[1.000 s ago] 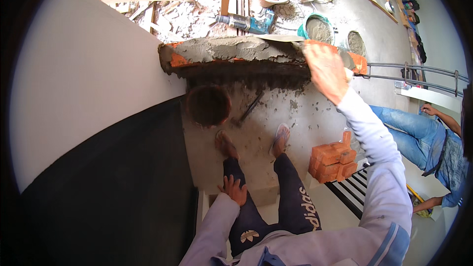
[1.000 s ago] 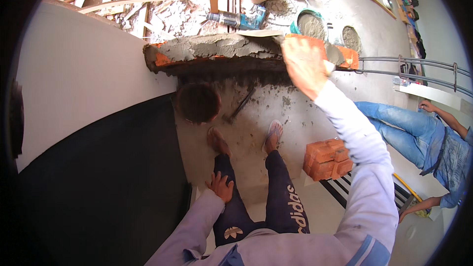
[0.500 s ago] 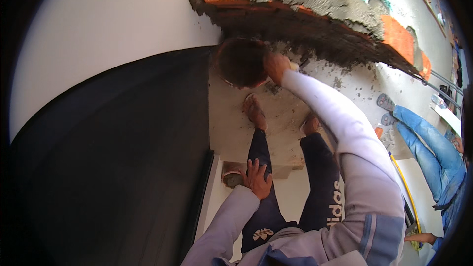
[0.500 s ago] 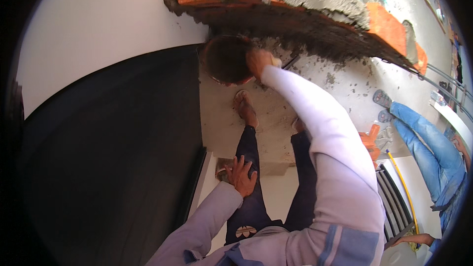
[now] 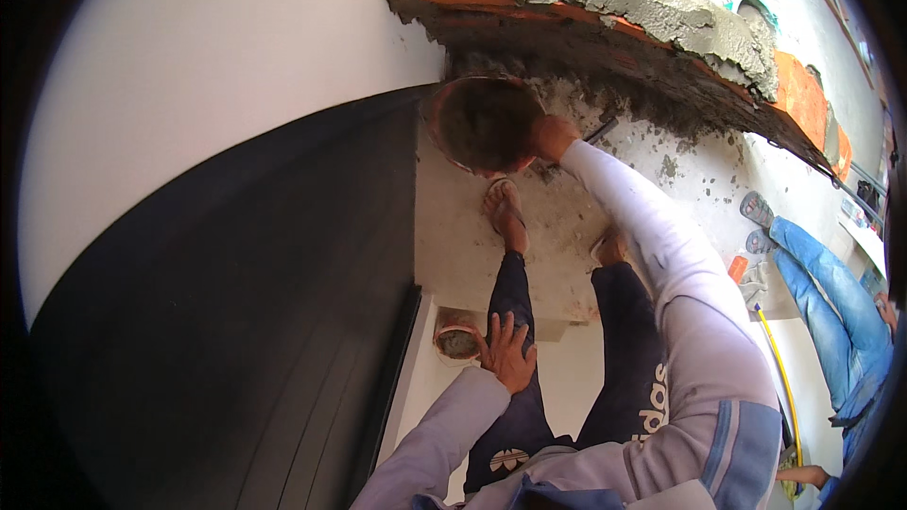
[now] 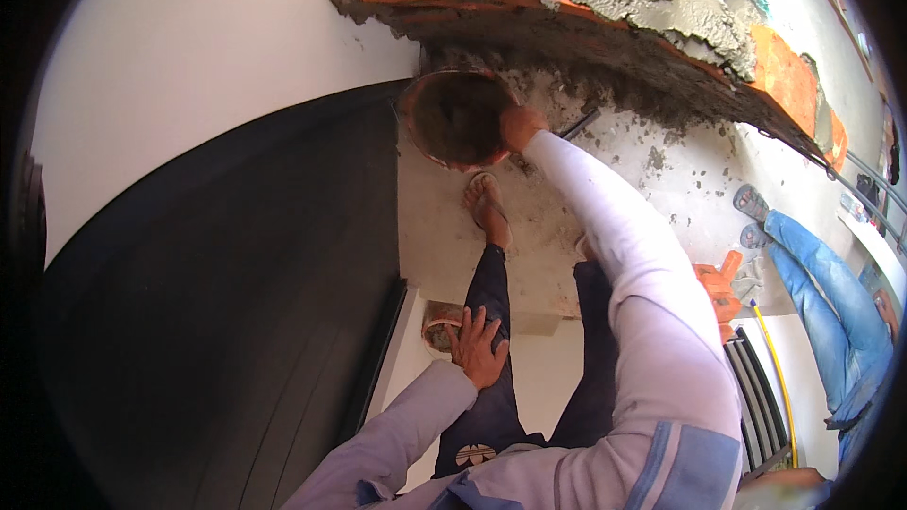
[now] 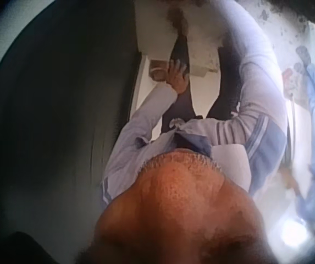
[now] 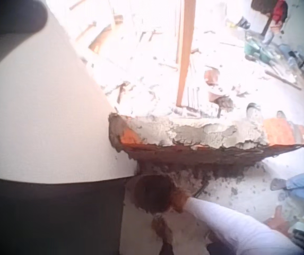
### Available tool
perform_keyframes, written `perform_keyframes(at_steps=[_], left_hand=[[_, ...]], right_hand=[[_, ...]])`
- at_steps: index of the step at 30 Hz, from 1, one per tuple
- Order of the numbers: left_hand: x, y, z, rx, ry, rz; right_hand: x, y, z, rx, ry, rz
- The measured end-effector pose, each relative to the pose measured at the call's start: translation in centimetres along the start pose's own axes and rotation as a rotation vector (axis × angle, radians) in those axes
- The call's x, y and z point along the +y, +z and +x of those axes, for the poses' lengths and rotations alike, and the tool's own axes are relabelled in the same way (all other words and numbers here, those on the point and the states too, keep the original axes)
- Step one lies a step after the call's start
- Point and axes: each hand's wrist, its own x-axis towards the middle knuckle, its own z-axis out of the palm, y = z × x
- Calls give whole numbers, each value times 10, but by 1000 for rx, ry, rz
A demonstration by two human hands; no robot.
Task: The person builds a brick wall using mortar and a trowel, placing bricks one at a time and smoothing mortar between layers. The person also uses a hammer to adjust a brick and handles a bucket containing mortar.
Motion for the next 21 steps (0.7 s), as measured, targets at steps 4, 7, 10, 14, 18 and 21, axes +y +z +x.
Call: perform_keyframes(at_steps=[4, 7, 10, 14, 18, 21], left_hand=[[10, -4, 15, -7, 99, -67], [7, -8, 13, -22, 55, -68], [-6, -1, 2, 34, -13, -138], [3, -3, 5, 29, 21, -90], [5, 1, 2, 10, -9, -85], [6, 9, 0, 44, 10, -94]], right_hand=[[38, 95, 79, 476, -262, 385], [5, 123, 88, 241, -342, 89], [-27, 116, 55, -42, -385, 333], [-12, 126, 42, 158, -561, 151], [-13, 131, 31, 206, -200, 861], [1, 128, 20, -6, -51, 966]])
